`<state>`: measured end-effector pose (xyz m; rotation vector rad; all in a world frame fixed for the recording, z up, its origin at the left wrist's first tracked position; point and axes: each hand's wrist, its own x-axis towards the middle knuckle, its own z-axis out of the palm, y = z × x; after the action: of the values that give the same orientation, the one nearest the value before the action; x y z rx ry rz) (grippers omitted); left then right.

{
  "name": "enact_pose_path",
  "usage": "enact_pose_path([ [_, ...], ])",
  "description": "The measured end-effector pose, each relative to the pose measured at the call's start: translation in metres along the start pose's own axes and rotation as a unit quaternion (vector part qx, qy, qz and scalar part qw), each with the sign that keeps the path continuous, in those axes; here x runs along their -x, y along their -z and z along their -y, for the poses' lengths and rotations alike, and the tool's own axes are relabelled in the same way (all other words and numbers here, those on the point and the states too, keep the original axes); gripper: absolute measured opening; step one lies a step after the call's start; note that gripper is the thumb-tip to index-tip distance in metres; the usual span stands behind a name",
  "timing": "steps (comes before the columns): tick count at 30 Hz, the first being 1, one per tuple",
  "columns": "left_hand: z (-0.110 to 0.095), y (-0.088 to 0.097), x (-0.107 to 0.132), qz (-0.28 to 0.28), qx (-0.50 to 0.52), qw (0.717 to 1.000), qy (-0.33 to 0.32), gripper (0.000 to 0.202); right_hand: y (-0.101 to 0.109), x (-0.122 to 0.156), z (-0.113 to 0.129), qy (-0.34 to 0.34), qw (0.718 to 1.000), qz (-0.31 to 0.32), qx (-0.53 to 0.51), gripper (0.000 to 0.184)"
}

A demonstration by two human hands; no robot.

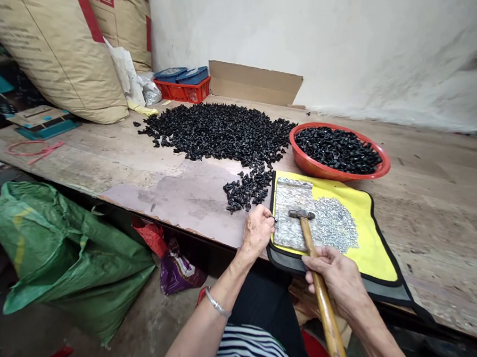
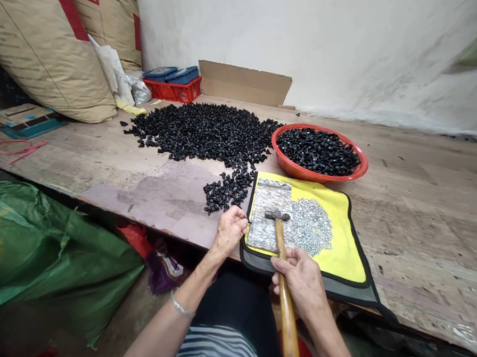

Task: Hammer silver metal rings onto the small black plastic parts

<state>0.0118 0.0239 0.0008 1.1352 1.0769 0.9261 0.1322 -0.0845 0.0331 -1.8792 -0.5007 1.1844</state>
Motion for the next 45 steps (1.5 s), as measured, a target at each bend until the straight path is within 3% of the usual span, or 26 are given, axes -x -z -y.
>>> enact_pose_path([
  [3,0.007,-0.002,-0.007,0.001,-0.079,0.995,-0.058,0.007,0.003,0.005,0.009,-0.074,0.98,0.096,-0.158,0.034],
  [6,0.011,-0.002,-0.008,-0.005,-0.116,0.989,-0.088,0.007,0.006,0.006,0.011,-0.11,0.973,0.1,-0.177,0.032],
  [8,0.012,-0.002,-0.008,-0.005,-0.128,0.987,-0.094,0.007,0.007,0.006,0.008,-0.069,0.988,0.063,-0.12,0.03],
  [11,0.014,-0.002,-0.008,-0.001,-0.127,0.988,-0.086,0.007,0.006,0.006,-0.002,0.08,0.995,-0.012,0.051,0.031],
  [13,0.015,-0.002,-0.008,0.004,-0.113,0.991,-0.07,0.007,0.005,0.007,-0.007,0.191,0.962,-0.065,0.182,0.031],
  [16,0.016,-0.002,-0.009,0.012,-0.078,0.996,-0.035,0.007,0.003,0.01,-0.011,0.294,0.896,-0.114,0.312,0.03],
  [18,0.015,-0.001,-0.01,0.017,-0.064,0.998,-0.024,0.006,0.0,0.014,-0.011,0.332,0.859,-0.14,0.363,0.033],
  [23,0.014,0.0,-0.01,0.019,-0.072,0.997,-0.027,0.004,-0.012,0.017,-0.015,0.432,0.736,-0.246,0.46,0.038],
  [26,0.012,0.0,-0.01,0.014,-0.066,0.998,-0.018,0.006,-0.015,0.016,-0.017,0.43,0.681,-0.227,0.548,0.032],
  [28,0.011,0.0,-0.009,0.017,-0.056,0.998,-0.011,0.008,-0.014,0.018,-0.013,0.423,0.677,-0.217,0.562,0.03],
  [35,0.011,0.004,-0.006,0.057,-0.028,0.998,0.029,0.007,-0.016,0.025,-0.009,0.44,0.69,-0.273,0.506,0.036],
  [40,0.015,0.005,-0.008,0.028,-0.078,0.996,-0.014,0.009,-0.017,0.018,-0.015,0.38,0.689,-0.22,0.576,0.03],
  [45,0.02,0.002,-0.01,0.015,-0.115,0.992,-0.057,0.006,-0.01,0.022,-0.008,0.435,0.693,-0.298,0.492,0.036],
])
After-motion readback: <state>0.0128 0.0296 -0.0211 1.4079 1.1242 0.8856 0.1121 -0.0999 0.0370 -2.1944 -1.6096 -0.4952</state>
